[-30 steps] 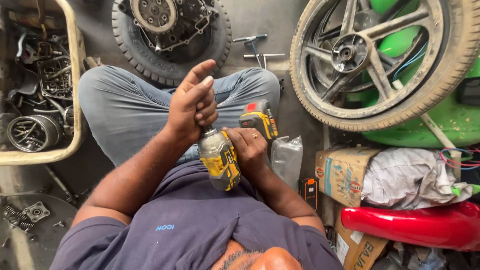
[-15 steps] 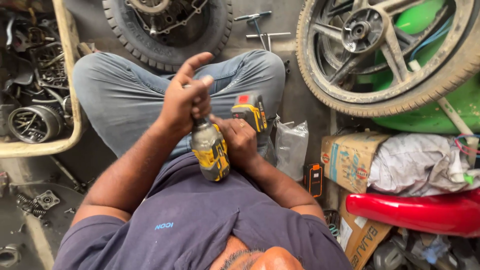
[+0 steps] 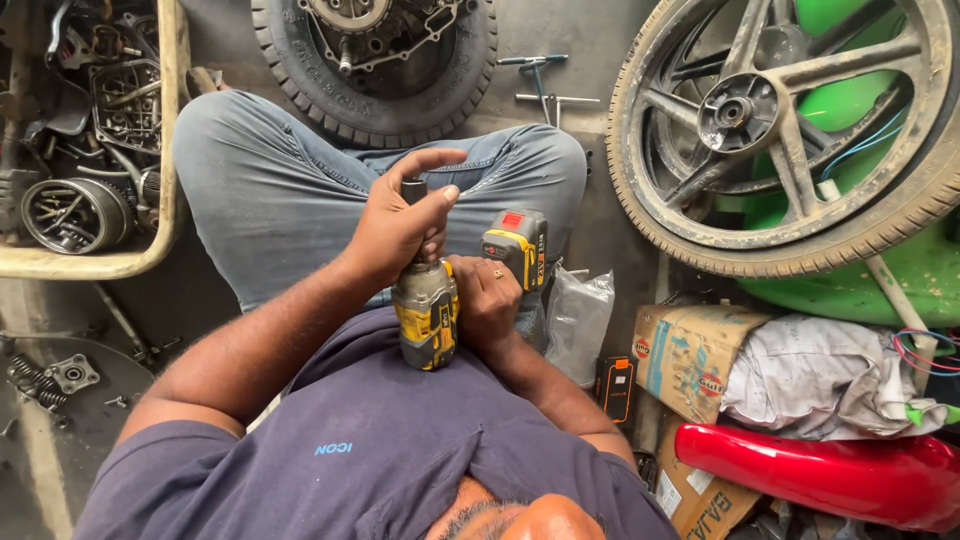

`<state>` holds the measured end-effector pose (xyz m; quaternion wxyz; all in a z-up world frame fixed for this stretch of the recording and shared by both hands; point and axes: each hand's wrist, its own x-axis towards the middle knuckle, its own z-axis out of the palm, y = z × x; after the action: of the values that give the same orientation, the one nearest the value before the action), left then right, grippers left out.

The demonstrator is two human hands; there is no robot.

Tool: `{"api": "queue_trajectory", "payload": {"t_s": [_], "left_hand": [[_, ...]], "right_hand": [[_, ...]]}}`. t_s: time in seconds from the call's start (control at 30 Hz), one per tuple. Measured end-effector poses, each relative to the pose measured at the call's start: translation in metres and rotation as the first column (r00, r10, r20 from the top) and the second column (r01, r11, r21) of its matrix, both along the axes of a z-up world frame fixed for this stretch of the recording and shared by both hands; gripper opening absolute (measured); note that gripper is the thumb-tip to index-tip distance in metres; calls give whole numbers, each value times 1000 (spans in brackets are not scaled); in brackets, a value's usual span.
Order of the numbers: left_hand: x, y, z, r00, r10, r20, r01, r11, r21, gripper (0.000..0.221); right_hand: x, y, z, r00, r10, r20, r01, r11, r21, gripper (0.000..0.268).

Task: The recorder is assembling or disassembling a motorcycle engine clutch assembly and related components using tools while sitting on the floor.

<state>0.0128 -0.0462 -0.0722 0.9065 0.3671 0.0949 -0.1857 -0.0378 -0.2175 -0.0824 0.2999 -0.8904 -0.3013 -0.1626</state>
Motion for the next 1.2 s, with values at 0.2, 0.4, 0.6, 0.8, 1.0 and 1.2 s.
{"api": "queue_trajectory", "payload": {"t_s": [0.2, 0.4, 0.6, 0.8, 1.0, 1.2], "left_hand": [[6, 1, 5, 1000, 11, 20, -11, 1000, 21, 51], [24, -11, 19, 974, -92, 206, 115, 988, -107, 63], [49, -2, -77, 870, -88, 486, -209, 826, 523, 25], [60, 14, -143, 882, 1, 471, -370, 621, 691, 12], [54, 11, -139, 888, -26, 459, -394, 472, 789, 12], [57, 9, -135, 888, -99, 450, -376, 409, 832, 11]], "right_hand": [[5, -1, 6, 1000, -16, -14, 16, 1000, 11, 25], [11, -52, 8, 995, -87, -57, 95, 982, 161, 28], [28, -165, -59, 806, -392, 444, 578, 681, -450, 26], [59, -220, -128, 768, -365, -527, 626, 604, 494, 36], [74, -264, -236, 763, -367, -532, 624, 632, 459, 21], [82, -287, -287, 680, -427, -596, 723, 529, 445, 30]]}}
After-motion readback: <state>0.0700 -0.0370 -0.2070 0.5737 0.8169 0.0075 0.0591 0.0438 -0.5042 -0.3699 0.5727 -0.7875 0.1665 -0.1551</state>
